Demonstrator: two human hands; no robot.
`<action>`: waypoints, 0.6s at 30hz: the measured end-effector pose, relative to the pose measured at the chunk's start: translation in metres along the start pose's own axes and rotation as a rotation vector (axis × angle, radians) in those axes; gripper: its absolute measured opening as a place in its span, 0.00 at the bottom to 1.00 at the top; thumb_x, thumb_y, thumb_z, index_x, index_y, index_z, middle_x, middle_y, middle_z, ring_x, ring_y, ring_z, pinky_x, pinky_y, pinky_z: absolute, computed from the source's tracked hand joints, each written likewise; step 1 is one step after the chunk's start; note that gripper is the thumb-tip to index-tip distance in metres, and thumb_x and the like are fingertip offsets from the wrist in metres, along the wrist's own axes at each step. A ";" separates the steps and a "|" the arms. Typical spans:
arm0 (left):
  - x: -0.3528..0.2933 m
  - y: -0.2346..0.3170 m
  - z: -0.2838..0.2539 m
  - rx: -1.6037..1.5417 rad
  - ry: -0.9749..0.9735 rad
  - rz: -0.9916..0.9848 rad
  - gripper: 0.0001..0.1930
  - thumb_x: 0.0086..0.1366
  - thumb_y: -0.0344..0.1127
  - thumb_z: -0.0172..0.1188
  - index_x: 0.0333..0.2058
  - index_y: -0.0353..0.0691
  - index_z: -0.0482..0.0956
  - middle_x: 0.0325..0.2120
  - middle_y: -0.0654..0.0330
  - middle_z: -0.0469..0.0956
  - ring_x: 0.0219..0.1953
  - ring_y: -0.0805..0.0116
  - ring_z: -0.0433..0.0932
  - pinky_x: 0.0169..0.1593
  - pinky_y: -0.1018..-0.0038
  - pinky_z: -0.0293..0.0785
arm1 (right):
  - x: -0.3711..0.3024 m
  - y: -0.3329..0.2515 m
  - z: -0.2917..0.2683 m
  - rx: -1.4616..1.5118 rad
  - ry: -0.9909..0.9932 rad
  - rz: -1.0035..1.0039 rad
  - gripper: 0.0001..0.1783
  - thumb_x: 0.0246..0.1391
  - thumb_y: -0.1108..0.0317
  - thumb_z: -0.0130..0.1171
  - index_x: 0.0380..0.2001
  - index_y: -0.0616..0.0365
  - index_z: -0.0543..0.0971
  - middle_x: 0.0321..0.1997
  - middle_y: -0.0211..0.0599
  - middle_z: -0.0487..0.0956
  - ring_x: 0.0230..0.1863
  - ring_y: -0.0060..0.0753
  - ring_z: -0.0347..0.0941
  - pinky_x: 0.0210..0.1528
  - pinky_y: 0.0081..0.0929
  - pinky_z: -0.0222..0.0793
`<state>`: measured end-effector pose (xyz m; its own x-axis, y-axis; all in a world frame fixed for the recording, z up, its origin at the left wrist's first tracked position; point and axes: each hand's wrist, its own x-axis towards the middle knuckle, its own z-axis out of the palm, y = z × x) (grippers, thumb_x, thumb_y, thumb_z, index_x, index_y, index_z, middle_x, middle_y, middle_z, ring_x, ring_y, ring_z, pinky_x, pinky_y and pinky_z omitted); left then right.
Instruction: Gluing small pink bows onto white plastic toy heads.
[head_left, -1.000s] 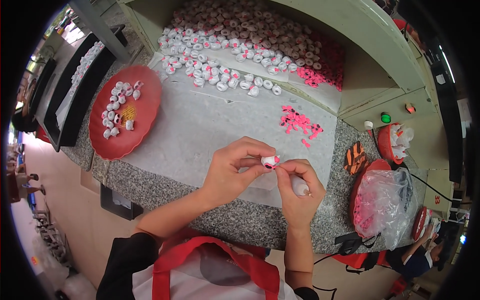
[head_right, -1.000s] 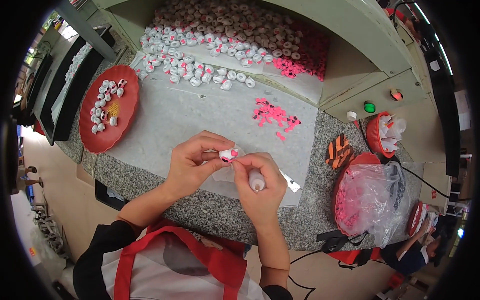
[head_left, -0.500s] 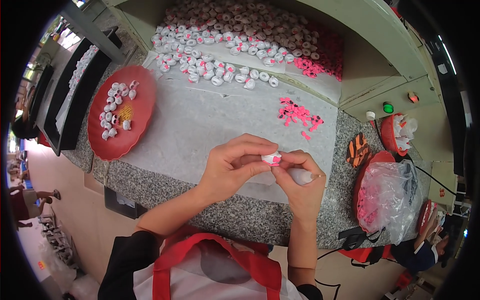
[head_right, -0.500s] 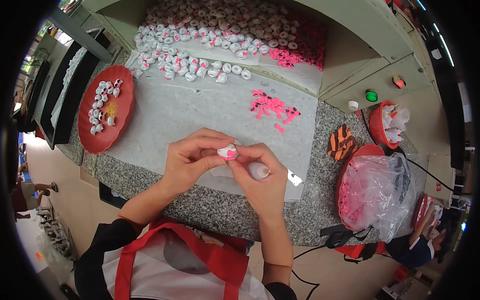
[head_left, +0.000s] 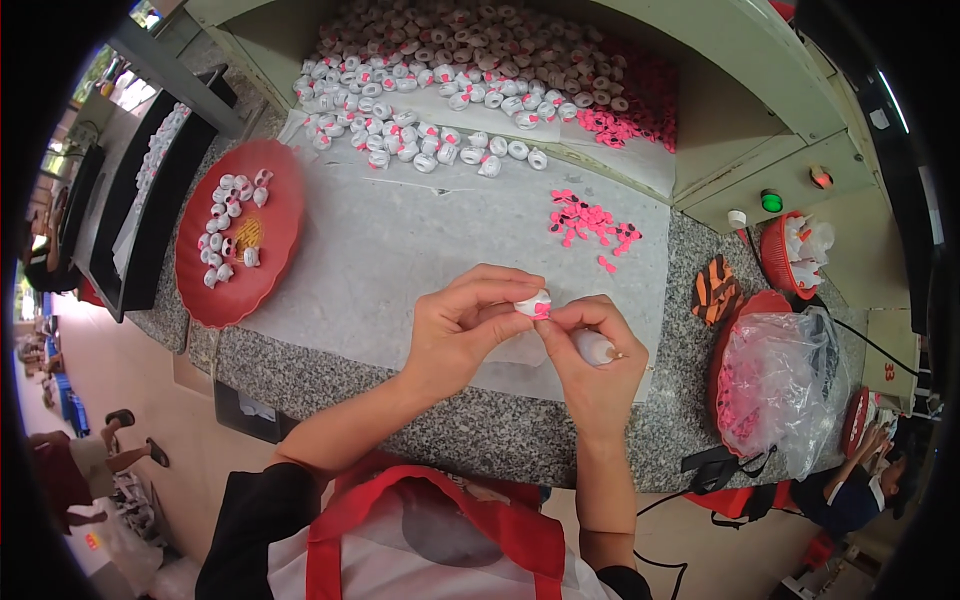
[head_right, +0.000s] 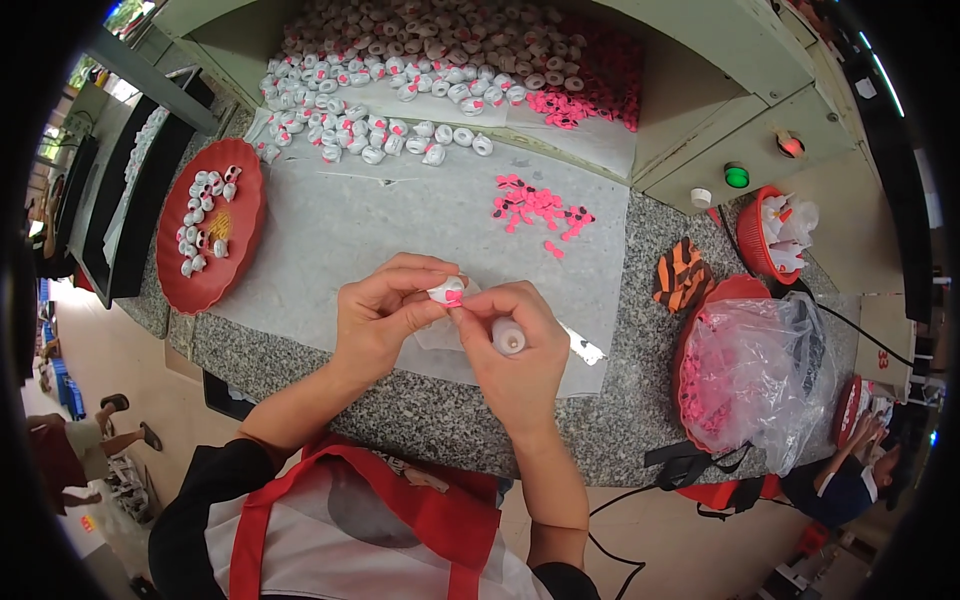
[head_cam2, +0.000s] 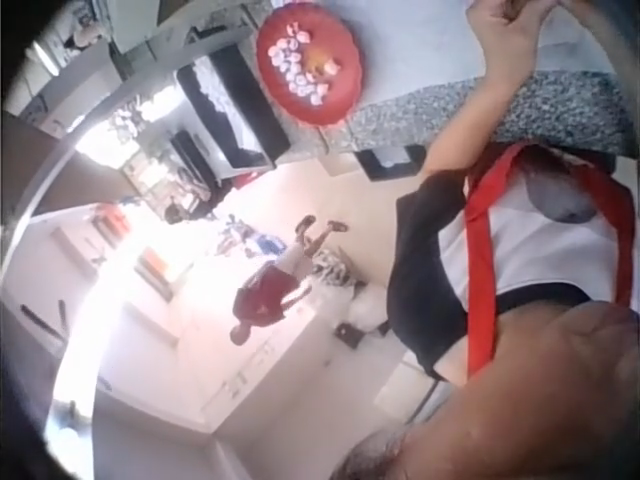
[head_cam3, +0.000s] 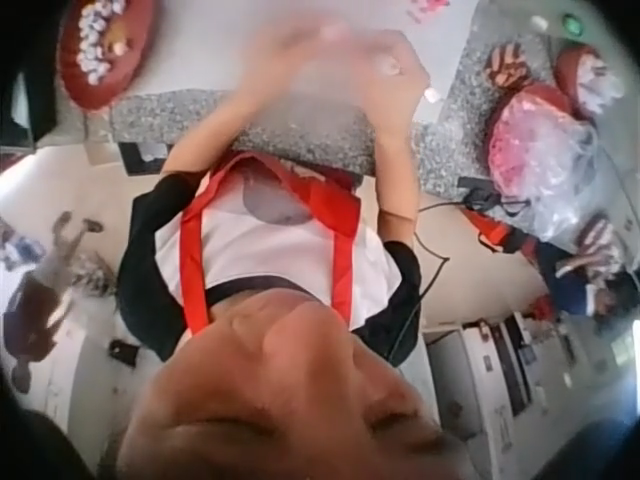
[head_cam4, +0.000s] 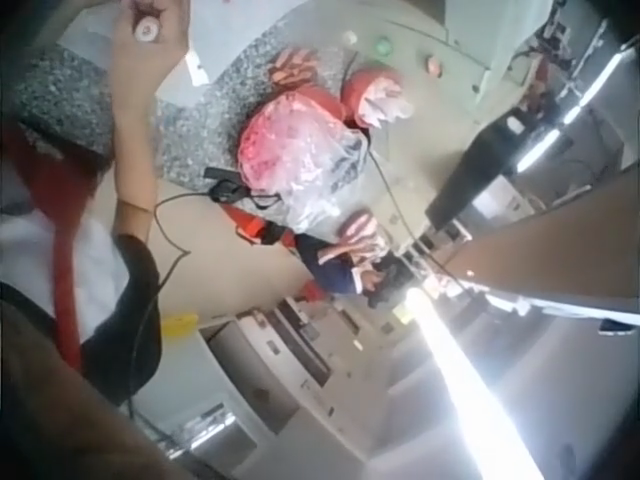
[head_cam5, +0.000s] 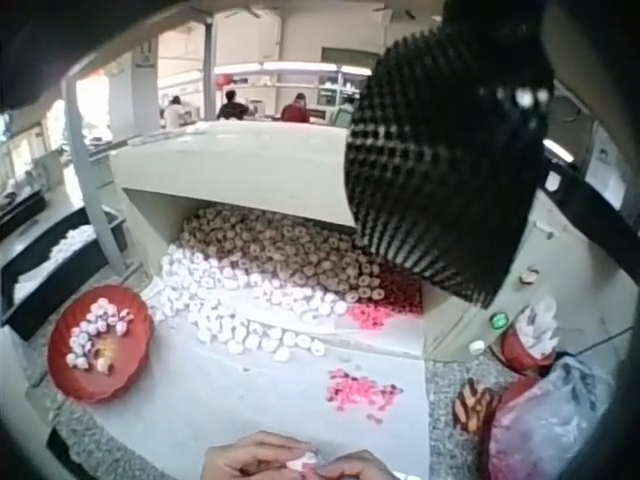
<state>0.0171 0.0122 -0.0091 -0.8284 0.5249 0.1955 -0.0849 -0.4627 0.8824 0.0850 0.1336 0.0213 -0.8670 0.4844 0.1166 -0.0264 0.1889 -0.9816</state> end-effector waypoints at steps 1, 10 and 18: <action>0.000 0.001 0.001 0.000 -0.002 0.000 0.13 0.52 0.16 0.52 0.38 0.30 0.72 0.42 0.49 0.69 0.44 0.62 0.71 0.46 0.72 0.71 | 0.000 -0.001 0.001 0.000 0.002 -0.001 0.08 0.37 0.82 0.60 0.24 0.63 0.74 0.25 0.28 0.71 0.27 0.15 0.65 0.28 0.12 0.61; 0.001 0.000 -0.002 -0.052 -0.044 -0.113 0.12 0.52 0.18 0.53 0.38 0.31 0.72 0.42 0.51 0.70 0.43 0.64 0.71 0.47 0.71 0.69 | 0.000 -0.007 -0.003 0.042 0.046 0.085 0.08 0.36 0.83 0.60 0.24 0.62 0.74 0.25 0.28 0.71 0.26 0.16 0.65 0.28 0.12 0.61; 0.003 0.003 -0.003 -0.069 -0.056 -0.183 0.14 0.52 0.20 0.55 0.40 0.31 0.73 0.39 0.53 0.72 0.41 0.68 0.71 0.45 0.75 0.69 | 0.003 0.003 -0.003 0.139 -0.058 0.121 0.10 0.37 0.83 0.60 0.28 0.64 0.76 0.27 0.29 0.72 0.27 0.16 0.66 0.28 0.13 0.62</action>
<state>0.0128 0.0108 -0.0071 -0.7636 0.6428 0.0603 -0.2705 -0.4033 0.8742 0.0839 0.1384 0.0195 -0.8950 0.4460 -0.0083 0.0144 0.0102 -0.9998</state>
